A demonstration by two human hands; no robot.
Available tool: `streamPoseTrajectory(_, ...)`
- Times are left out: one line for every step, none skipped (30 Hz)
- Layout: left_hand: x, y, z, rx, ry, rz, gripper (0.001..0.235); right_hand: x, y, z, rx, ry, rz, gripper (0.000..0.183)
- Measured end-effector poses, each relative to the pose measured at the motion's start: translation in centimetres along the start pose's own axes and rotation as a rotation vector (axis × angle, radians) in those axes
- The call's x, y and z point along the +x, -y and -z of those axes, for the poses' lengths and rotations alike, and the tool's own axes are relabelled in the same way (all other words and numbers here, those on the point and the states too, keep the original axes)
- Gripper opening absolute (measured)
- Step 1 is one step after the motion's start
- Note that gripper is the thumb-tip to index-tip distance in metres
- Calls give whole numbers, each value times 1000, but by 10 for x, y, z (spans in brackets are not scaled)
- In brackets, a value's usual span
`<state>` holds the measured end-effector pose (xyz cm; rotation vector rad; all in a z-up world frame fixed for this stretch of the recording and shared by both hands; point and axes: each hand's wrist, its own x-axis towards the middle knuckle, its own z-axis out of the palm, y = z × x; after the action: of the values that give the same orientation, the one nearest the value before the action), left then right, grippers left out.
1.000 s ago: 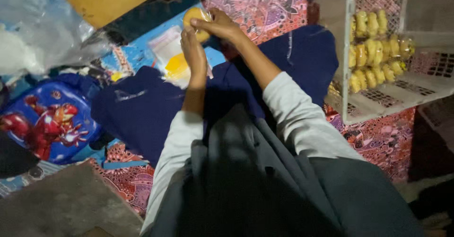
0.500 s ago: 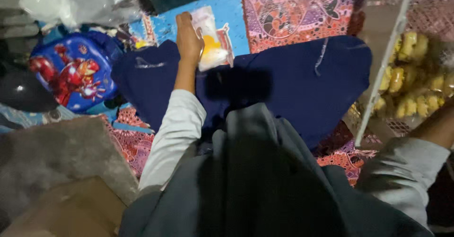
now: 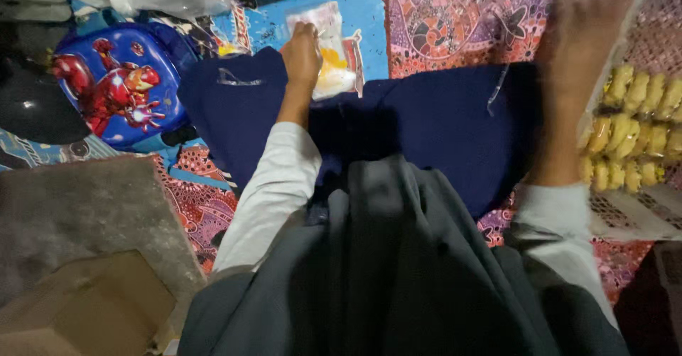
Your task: The person sits on the floor and repeatedly picks up donuts from a wooden board, places them into small clear plastic bags, and sets the filled bags aside. The donuts include plain and chocolate-topped varieties.
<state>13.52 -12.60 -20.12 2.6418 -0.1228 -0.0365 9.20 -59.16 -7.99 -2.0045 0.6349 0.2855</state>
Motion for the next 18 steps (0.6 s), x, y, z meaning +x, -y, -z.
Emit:
streamPoseTrajectory(6, -7, 6, 22, 1, -24, 5, -3, 34, -52, 98, 114, 25, 57)
streamPoseTrajectory(10, -16, 15, -35, -44, -51, 6, -7, 64, -107, 121, 180, 130, 58)
streamPoseTrajectory(3, -27, 24, -91, -81, -73, 7, -18, 86, -155, 140, 132, 397, 68)
streamPoseTrajectory(-4, -39, 35, -146, -117, -95, 8, -16, 107, -197, -103, 122, 707, 60)
streamPoseTrajectory(-11, -52, 46, -232, -184, -144, 13, -14, 120, -225, -85, 273, 512, 67)
streamPoseTrajectory(-16, -63, 58, -318, -250, -195, 19, -16, 128, -245, -91, 326, 439, 42)
streamPoseTrajectory(-17, -70, 73, -403, -323, -252, 24, -18, 136, -258, -96, 375, 375, 24)
streamPoseTrajectory(-18, -74, 91, -634, -337, -130, 40, -20, 144, -261, -79, 380, 466, 21)
streamPoseTrajectory(-14, -74, 107, -866, -343, -11, 56, -23, 154, -257, -62, 381, 560, 17)
streamPoseTrajectory(-6, -73, 119, -1098, -339, 110, 72, -29, 165, -250, -45, 382, 655, 14)
streamPoseTrajectory(2, -71, 127, -1084, -319, 145, 64, -40, 177, -242, -48, 317, 717, 15)
streamPoseTrajectory(10, -67, 131, -1070, -299, 179, 57, -53, 191, -233, -50, 253, 780, 16)
streamPoseTrajectory(11, -64, 133, -1054, -277, 218, 51, -71, 205, -225, -51, 191, 839, 18)
streamPoseTrajectory(10, -63, 133, -1079, -328, 210, 47, -89, 219, -217, -49, 115, 884, 24)
streamPoseTrajectory(15, -64, 133, -1103, -378, 190, 43, -107, 233, -206, -43, 28, 934, 31)
streamPoseTrajectory(19, -68, 132, -1128, -429, 169, 39, -118, 247, -198, -37, -60, 984, 38)
streamPoseTrajectory(21, -75, 131, -1062, -464, 56, 38, -120, 260, -197, -89, -37, 972, 35)
streamPoseTrajectory(18, -85, 129, -996, -496, -56, 38, -119, 266, -195, -140, -15, 959, 34)
